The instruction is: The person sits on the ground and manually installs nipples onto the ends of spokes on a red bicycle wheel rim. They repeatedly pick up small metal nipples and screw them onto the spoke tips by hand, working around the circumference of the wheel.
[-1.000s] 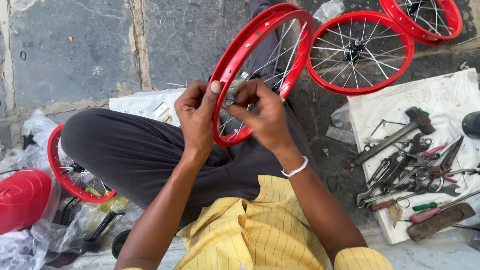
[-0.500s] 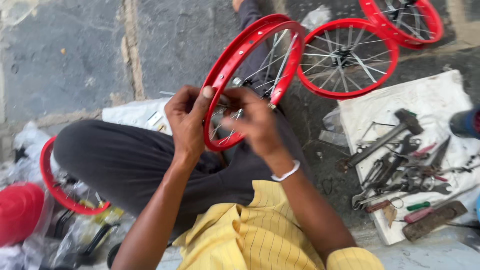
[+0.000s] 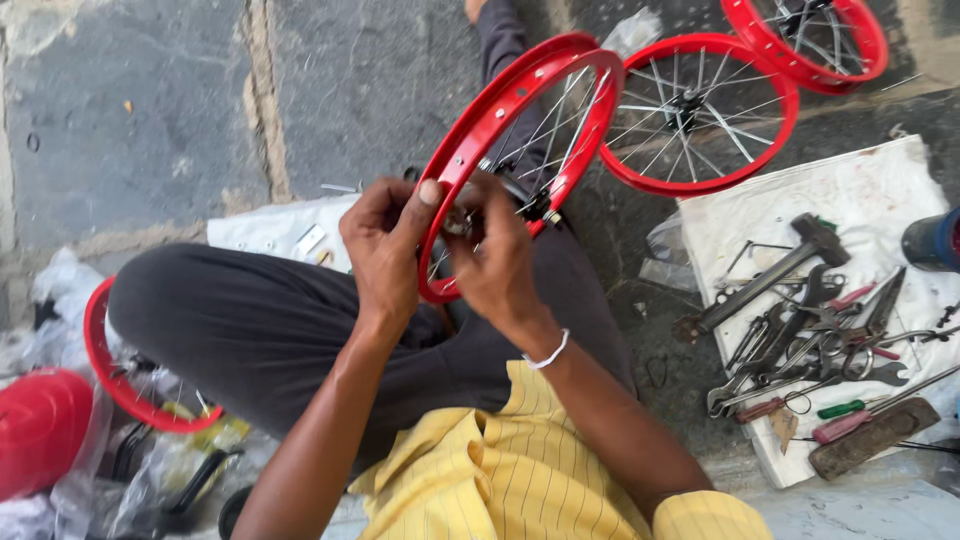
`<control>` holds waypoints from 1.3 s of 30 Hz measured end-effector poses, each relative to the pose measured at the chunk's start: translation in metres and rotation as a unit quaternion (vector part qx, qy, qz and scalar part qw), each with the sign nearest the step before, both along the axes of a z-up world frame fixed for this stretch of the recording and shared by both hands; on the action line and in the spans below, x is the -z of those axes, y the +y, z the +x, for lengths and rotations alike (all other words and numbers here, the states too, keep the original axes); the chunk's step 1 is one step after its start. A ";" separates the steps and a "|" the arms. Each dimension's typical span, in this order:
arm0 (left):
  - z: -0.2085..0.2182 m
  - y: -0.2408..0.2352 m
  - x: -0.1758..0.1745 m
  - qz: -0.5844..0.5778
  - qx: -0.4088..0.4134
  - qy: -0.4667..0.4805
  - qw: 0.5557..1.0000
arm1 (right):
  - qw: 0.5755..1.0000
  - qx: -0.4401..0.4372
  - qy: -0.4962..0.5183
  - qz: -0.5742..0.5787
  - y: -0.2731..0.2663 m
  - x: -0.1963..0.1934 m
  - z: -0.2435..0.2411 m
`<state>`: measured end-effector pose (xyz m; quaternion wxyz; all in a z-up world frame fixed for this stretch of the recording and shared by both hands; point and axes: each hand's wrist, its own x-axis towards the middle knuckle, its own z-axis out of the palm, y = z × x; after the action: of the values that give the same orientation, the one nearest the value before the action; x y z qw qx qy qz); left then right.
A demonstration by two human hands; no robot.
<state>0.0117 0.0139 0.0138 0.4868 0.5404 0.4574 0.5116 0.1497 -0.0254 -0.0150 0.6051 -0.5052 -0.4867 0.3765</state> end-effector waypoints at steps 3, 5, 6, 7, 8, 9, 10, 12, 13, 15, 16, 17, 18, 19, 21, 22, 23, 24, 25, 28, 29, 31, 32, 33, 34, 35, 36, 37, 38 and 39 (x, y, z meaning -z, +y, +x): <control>-0.007 -0.004 -0.003 -0.020 -0.021 -0.002 1.000 | 0.983 -0.100 0.153 -0.024 -0.001 -0.001 -0.003; -0.011 -0.006 -0.006 -0.044 -0.015 -0.006 0.999 | 0.942 -0.119 0.315 -0.001 -0.002 -0.002 -0.005; -0.011 -0.009 -0.006 -0.056 -0.002 -0.007 0.998 | 0.980 -0.068 0.188 -0.005 -0.005 -0.003 -0.007; -0.008 -0.008 -0.008 -0.065 0.013 -0.010 0.998 | 0.998 -0.015 0.055 -0.005 -0.005 -0.005 -0.007; -0.004 -0.010 -0.009 -0.022 0.019 -0.007 1.000 | 0.996 0.039 -0.079 -0.006 -0.006 -0.007 -0.009; -0.001 -0.010 -0.010 0.025 0.022 -0.004 0.999 | 0.995 0.050 -0.084 0.015 -0.005 -0.010 -0.011; 0.001 -0.008 -0.011 0.073 0.026 0.000 0.997 | 0.993 0.061 -0.089 0.037 -0.004 -0.013 -0.010; -0.002 -0.009 -0.010 0.009 -0.007 0.011 1.000 | 0.999 -0.009 0.035 0.030 -0.005 -0.013 -0.011; -0.004 -0.010 -0.008 -0.022 -0.023 0.017 0.999 | 0.983 -0.085 0.160 0.002 -0.005 -0.012 -0.009; -0.008 -0.010 -0.003 -0.043 0.005 -0.029 0.999 | 0.961 -0.133 0.243 0.001 -0.004 -0.006 -0.003; -0.009 -0.012 -0.001 -0.056 0.020 -0.054 0.997 | 0.973 -0.106 0.205 0.028 -0.006 -0.003 -0.002; -0.007 -0.010 0.000 -0.055 0.039 -0.068 0.995 | 0.982 -0.076 0.163 0.061 -0.006 0.000 0.003; -0.005 -0.010 0.001 -0.054 0.057 -0.082 0.993 | 0.995 -0.012 0.060 0.082 -0.006 0.001 0.001; -0.005 -0.010 0.000 -0.053 0.071 -0.097 0.991 | 0.993 0.046 -0.044 0.104 -0.006 0.002 -0.007; -0.003 -0.013 -0.002 -0.057 0.015 -0.064 0.996 | 0.965 0.123 -0.183 0.144 -0.011 0.001 -0.021; -0.005 -0.013 -0.004 -0.060 -0.015 -0.046 0.997 | 0.951 0.142 -0.218 0.163 -0.015 -0.001 -0.027; -0.007 -0.011 -0.008 -0.064 0.019 -0.063 0.996 | 0.936 0.162 -0.252 0.185 -0.015 -0.004 -0.032; -0.011 -0.007 -0.012 -0.068 0.054 -0.079 0.993 | 0.934 0.153 -0.259 0.193 -0.014 -0.008 -0.034; -0.013 -0.007 -0.014 -0.077 0.091 -0.096 0.988 | 0.932 0.145 -0.268 0.196 -0.016 -0.011 -0.033; -0.013 -0.008 -0.015 -0.002 0.155 -0.079 0.985 | 0.963 0.128 -0.220 0.093 -0.018 -0.018 -0.026; -0.009 -0.006 -0.016 -0.030 0.110 -0.072 0.991 | 0.972 0.125 -0.191 0.047 -0.014 -0.021 -0.023; -0.003 -0.006 -0.016 -0.088 0.015 -0.058 0.994 | 0.948 0.145 -0.252 0.129 -0.010 -0.028 -0.021; -0.003 -0.005 -0.015 -0.087 0.040 -0.078 0.992 | 0.932 0.152 -0.280 0.171 -0.010 -0.029 -0.022; -0.004 -0.006 -0.013 -0.090 0.065 -0.098 0.989 | 0.926 0.146 -0.297 0.184 -0.013 -0.029 -0.024; -0.005 -0.006 -0.010 -0.092 0.090 -0.119 0.985 | 0.918 0.140 -0.313 0.198 -0.015 -0.028 -0.024; -0.006 -0.006 -0.008 -0.082 0.105 -0.112 0.985 | 0.911 0.137 -0.328 0.210 -0.018 -0.027 -0.023; -0.006 -0.007 -0.006 -0.071 0.119 -0.106 0.985 | 0.939 0.121 -0.275 0.168 -0.020 -0.026 -0.020; -0.008 -0.005 -0.006 -0.057 0.133 -0.097 0.985 | 0.962 0.104 -0.218 0.130 -0.019 -0.026 -0.016; -0.010 -0.004 -0.007 -0.059 0.099 -0.079 0.990 | 0.979 0.086 -0.160 0.090 -0.016 -0.026 -0.013; -0.011 -0.005 -0.007 -0.062 0.062 -0.062 0.994 | 0.977 0.062 -0.181 0.099 -0.014 -0.026 -0.009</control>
<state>0.0003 0.0093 0.0212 0.5774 0.5037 0.4227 0.4840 0.1408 -0.0399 0.0110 0.5763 -0.5313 -0.5910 0.1905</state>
